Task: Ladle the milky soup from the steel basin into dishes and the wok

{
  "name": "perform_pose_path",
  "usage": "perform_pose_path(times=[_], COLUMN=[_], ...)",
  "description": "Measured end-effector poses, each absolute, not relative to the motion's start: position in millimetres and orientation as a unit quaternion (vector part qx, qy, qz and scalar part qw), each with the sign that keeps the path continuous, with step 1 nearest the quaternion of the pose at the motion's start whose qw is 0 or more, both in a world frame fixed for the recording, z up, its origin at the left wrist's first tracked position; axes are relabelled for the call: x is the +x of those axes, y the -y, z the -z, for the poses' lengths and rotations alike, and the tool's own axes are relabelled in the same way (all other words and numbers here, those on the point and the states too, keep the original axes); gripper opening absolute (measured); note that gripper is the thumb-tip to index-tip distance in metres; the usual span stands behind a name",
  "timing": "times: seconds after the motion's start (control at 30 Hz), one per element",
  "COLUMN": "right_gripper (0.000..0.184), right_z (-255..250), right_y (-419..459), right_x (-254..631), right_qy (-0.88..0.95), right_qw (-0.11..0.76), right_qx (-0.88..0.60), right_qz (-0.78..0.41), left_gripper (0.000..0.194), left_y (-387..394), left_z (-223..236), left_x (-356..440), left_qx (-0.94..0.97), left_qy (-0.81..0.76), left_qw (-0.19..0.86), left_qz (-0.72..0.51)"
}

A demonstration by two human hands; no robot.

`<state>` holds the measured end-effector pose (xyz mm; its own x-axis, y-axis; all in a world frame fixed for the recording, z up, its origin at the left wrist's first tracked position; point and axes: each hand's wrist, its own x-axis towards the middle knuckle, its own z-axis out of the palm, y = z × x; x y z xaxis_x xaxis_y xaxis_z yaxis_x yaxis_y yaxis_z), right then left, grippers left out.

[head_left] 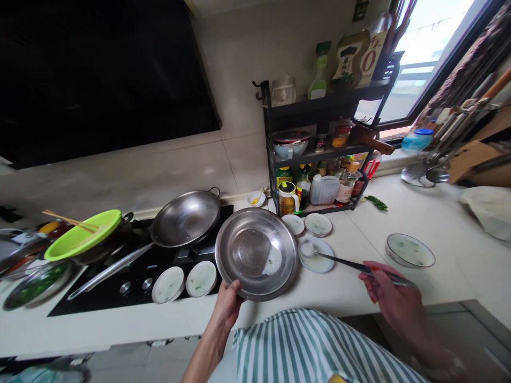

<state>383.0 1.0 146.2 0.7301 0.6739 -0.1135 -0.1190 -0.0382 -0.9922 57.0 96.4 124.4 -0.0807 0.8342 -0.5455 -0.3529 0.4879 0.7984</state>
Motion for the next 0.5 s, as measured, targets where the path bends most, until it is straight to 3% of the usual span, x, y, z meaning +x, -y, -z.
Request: perform_pose_path(times=[0.23,0.5], right_gripper=[0.036,0.023], right_z=[-132,-123], right_y=[12,26], right_x=[403,399], right_qy=[0.314,0.549], right_qw=[0.573,0.492], right_qx=[-0.719,-0.653], right_qz=[-0.236,-0.173], left_gripper=[0.028,0.028], left_y=[-100,-102], left_z=[-125,-124], left_x=[56,56], left_qx=[0.210,0.222], left_qy=[-0.573,-0.565], left_qw=[0.644,0.647], left_qz=[-0.462,-0.462])
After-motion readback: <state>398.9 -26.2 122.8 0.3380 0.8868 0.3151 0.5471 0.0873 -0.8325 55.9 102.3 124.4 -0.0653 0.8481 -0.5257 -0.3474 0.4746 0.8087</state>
